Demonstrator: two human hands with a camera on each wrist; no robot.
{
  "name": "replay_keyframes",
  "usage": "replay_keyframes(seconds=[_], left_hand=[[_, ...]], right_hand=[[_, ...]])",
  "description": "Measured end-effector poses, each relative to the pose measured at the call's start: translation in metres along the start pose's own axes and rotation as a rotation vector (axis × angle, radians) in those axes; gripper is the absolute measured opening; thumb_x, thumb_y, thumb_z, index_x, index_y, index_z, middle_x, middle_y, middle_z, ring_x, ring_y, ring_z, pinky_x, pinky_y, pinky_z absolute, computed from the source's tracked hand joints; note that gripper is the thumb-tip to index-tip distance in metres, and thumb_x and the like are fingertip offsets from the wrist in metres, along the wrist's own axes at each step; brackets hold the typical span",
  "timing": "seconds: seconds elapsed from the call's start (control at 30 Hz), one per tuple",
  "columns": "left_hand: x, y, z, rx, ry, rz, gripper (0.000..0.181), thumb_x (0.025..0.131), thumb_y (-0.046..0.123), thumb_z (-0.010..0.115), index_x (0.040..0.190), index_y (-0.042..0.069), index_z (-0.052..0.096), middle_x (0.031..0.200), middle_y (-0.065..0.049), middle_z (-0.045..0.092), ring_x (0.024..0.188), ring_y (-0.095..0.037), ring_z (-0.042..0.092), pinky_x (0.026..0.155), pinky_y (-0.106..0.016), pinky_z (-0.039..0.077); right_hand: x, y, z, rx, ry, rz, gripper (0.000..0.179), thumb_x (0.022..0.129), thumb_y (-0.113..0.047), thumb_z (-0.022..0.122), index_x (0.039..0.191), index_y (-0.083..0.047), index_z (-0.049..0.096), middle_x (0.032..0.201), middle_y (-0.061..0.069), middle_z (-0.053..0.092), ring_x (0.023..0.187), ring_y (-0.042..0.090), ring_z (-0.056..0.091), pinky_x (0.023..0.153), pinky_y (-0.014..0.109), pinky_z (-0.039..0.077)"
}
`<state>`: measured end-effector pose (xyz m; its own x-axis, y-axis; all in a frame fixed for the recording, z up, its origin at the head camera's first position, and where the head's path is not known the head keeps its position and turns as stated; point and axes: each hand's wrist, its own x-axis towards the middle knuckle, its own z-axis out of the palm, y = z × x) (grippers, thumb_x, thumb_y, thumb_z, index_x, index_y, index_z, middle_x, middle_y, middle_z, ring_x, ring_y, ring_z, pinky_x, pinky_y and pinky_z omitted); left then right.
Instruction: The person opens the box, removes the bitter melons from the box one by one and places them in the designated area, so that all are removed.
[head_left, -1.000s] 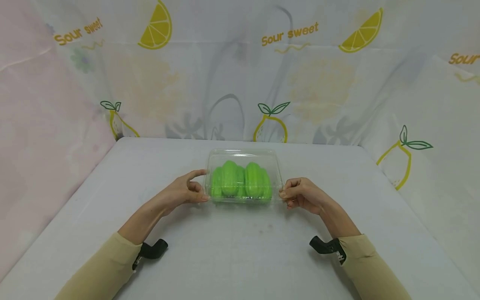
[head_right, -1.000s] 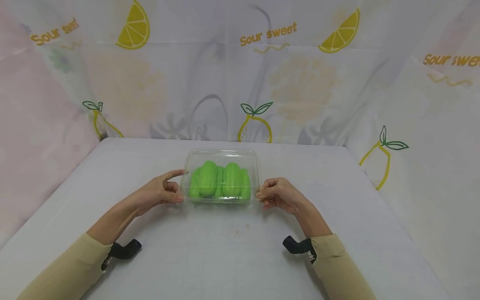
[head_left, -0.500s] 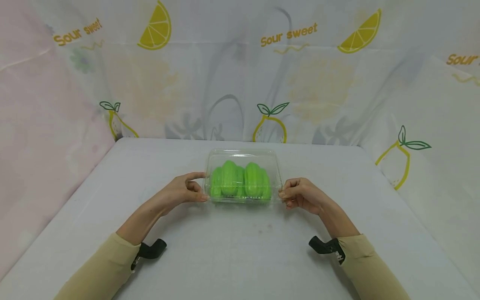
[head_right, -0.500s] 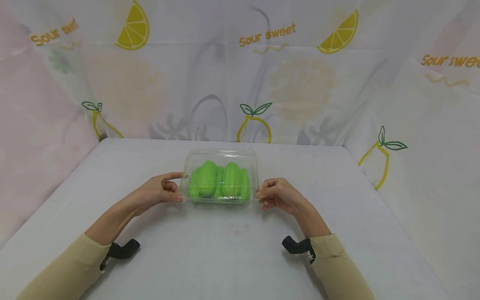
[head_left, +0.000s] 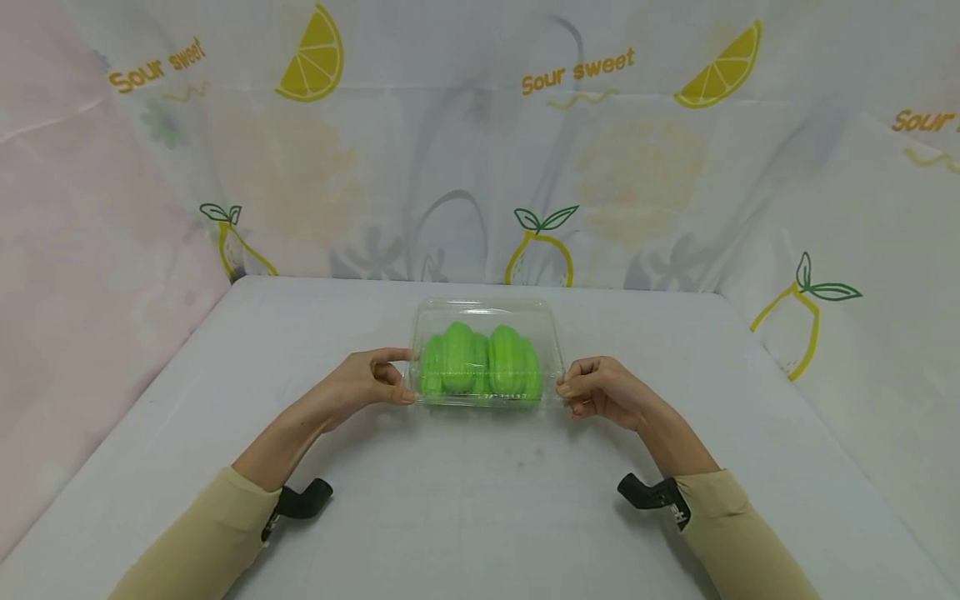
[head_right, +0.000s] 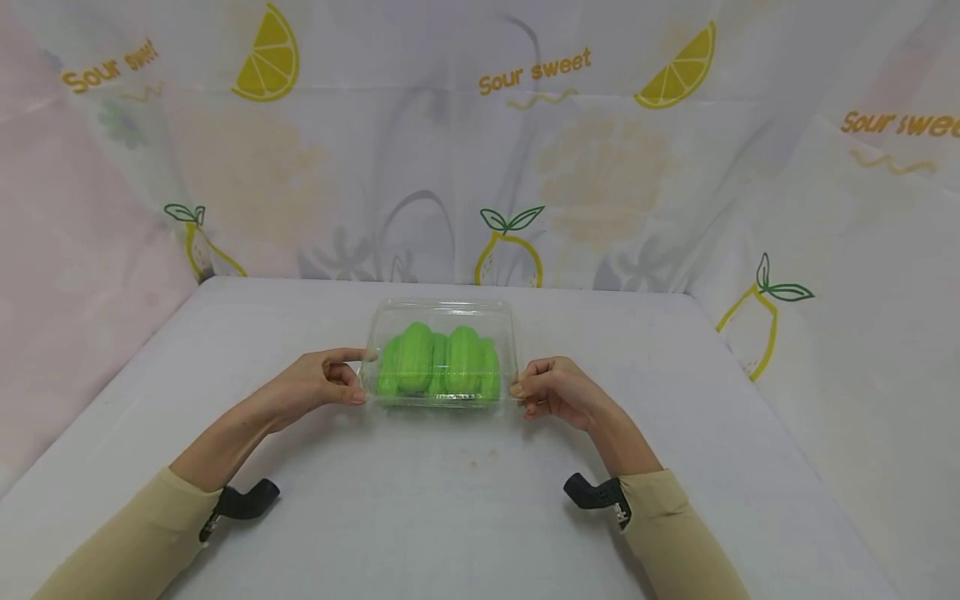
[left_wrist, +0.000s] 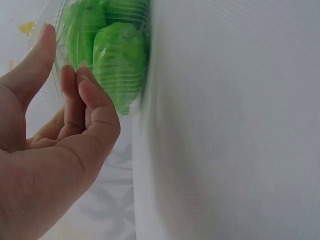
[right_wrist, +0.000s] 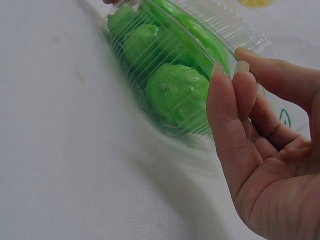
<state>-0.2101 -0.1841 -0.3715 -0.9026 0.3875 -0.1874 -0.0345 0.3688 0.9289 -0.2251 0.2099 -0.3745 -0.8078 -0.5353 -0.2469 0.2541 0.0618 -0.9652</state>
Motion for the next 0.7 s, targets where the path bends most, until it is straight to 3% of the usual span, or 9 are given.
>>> replay_keyframes(seconds=[0.37, 0.7], left_hand=[[0.0004, 0.0000, -0.0007, 0.004, 0.012, 0.017, 0.075, 0.082, 0.016, 0.081, 0.145, -0.001, 0.044, 0.085, -0.001, 0.061, 0.083, -0.014, 0.057, 0.083, -0.024, 0.051], [-0.0001, -0.0016, 0.0006, -0.027, 0.032, -0.007, 0.066, 0.082, 0.014, 0.081, 0.136, -0.007, 0.049, 0.091, -0.002, 0.057, 0.087, -0.015, 0.055, 0.084, -0.026, 0.055]], right_hand=[[0.0020, -0.0004, -0.0003, -0.009, 0.007, 0.014, 0.018, 0.091, -0.003, 0.062, 0.077, -0.012, 0.068, 0.071, -0.002, 0.067, 0.053, 0.007, 0.058, 0.060, 0.025, 0.058], [0.0015, 0.0005, 0.0000, -0.007, 0.013, 0.024, 0.021, 0.091, -0.001, 0.061, 0.075, -0.012, 0.068, 0.071, -0.001, 0.067, 0.053, 0.008, 0.060, 0.061, 0.026, 0.058]])
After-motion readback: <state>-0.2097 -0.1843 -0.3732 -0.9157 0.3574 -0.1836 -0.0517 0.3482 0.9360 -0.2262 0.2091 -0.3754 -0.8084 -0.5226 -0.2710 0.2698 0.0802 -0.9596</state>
